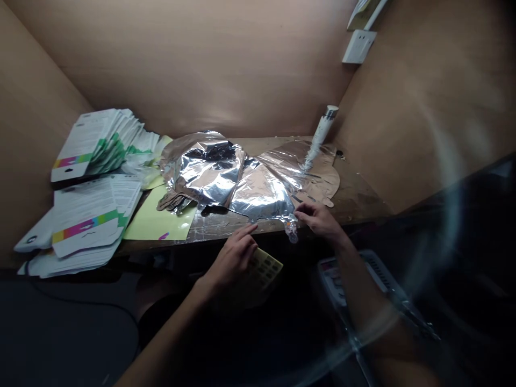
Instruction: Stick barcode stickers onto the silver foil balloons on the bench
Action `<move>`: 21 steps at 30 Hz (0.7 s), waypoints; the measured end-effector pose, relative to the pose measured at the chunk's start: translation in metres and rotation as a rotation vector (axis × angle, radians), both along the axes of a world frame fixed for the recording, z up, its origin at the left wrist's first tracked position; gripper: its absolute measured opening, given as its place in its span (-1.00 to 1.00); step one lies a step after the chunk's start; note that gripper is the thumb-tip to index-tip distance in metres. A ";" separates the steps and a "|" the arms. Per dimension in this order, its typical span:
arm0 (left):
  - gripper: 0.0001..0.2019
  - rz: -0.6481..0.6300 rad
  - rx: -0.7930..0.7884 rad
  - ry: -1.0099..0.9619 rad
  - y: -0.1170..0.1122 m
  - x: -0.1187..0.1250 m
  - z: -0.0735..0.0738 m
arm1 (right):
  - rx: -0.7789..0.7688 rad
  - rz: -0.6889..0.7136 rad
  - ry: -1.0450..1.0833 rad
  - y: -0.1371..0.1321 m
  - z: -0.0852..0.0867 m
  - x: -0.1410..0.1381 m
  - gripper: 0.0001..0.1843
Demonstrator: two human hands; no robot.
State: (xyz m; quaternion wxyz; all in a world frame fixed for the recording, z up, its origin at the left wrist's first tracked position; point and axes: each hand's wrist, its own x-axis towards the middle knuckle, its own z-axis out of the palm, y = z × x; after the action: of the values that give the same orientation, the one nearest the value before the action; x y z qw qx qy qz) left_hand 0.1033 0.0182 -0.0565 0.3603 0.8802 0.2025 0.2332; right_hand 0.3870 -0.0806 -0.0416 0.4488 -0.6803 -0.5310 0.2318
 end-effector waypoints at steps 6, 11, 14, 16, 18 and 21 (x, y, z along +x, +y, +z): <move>-0.79 -0.180 0.344 0.184 0.042 0.032 -0.013 | -0.191 0.211 -0.143 0.045 -0.003 0.023 -0.66; -0.78 -0.157 0.337 0.213 0.052 0.033 -0.024 | -0.241 0.069 -0.313 0.050 0.001 0.026 -0.72; -0.75 -0.142 0.224 0.188 0.051 0.032 -0.020 | -0.199 -0.112 -0.401 0.026 0.004 0.019 -0.72; -0.72 -0.136 0.101 0.137 0.044 0.033 -0.013 | -0.143 -0.170 -0.370 0.002 -0.001 -0.001 -0.69; -0.71 -0.139 -0.020 0.050 0.032 0.038 -0.002 | -0.036 -0.109 -0.113 -0.022 -0.012 -0.030 -0.56; -0.73 -0.199 -0.179 -0.023 0.020 0.058 0.014 | -0.006 0.056 0.250 -0.053 -0.027 -0.060 -0.57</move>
State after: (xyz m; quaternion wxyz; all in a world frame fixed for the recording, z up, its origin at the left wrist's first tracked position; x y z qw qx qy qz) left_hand 0.1609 0.0381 -0.0430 0.4609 0.8577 0.1300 0.1874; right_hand 0.3268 -0.1340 -0.0684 0.5029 -0.6322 -0.4892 0.3288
